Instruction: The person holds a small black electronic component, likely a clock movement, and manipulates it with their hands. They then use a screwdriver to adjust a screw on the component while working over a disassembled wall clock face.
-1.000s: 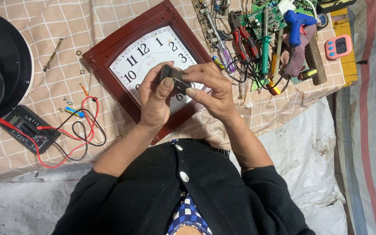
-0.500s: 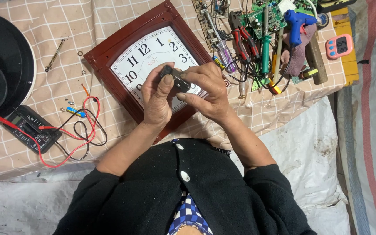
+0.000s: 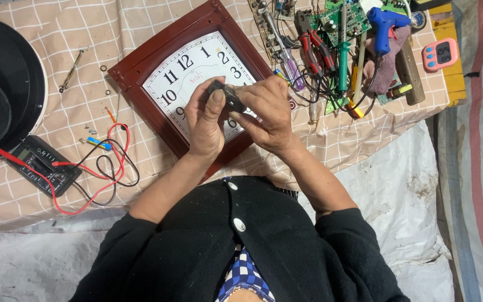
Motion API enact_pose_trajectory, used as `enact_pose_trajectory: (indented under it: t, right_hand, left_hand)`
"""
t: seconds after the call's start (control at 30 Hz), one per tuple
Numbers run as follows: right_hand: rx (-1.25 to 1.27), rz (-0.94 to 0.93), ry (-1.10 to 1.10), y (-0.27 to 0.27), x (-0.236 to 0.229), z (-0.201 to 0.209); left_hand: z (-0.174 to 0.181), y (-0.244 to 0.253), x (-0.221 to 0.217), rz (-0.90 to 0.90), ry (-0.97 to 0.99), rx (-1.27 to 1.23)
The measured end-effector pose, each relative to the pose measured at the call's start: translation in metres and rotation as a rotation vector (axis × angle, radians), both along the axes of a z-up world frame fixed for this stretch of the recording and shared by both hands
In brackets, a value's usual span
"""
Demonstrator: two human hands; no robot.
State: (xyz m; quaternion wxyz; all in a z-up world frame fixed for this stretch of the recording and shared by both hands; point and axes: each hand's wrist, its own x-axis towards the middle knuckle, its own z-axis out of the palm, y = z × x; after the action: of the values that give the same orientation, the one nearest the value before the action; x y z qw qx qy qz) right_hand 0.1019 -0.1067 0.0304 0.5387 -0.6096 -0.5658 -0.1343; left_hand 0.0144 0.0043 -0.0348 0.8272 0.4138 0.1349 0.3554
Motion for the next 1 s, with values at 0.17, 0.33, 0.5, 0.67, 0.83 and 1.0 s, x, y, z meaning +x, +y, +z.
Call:
enact_pose_trajectory:
  t: [0.17, 0.33, 0.5, 0.67, 0.83, 1.0]
  right_hand:
    - [0.034, 0.000, -0.081, 0.003, 0.004, -0.004]
    - [0.084, 0.038, 0.038, 0.006, 0.007, -0.014]
    - [0.151, -0.001, 0.043, 0.009, 0.007, -0.023]
    - [0.195, -0.041, -0.041, 0.012, 0.008, -0.019]
    - [0.201, -0.071, -0.076, 0.010, 0.008, -0.018]
    - [0.189, -0.061, -0.059, 0.007, 0.009, -0.023]
  left_hand:
    - [-0.001, 0.000, 0.001, 0.015, 0.005, 0.015]
    - [0.007, -0.002, 0.002, -0.003, 0.026, 0.019]
    - [0.013, -0.008, 0.003, -0.001, 0.042, 0.041]
    - [0.015, -0.009, 0.004, -0.001, 0.031, 0.044]
    - [0.008, -0.009, 0.005, -0.011, 0.020, 0.044]
    - [0.017, -0.012, 0.000, -0.062, 0.055, 0.017]
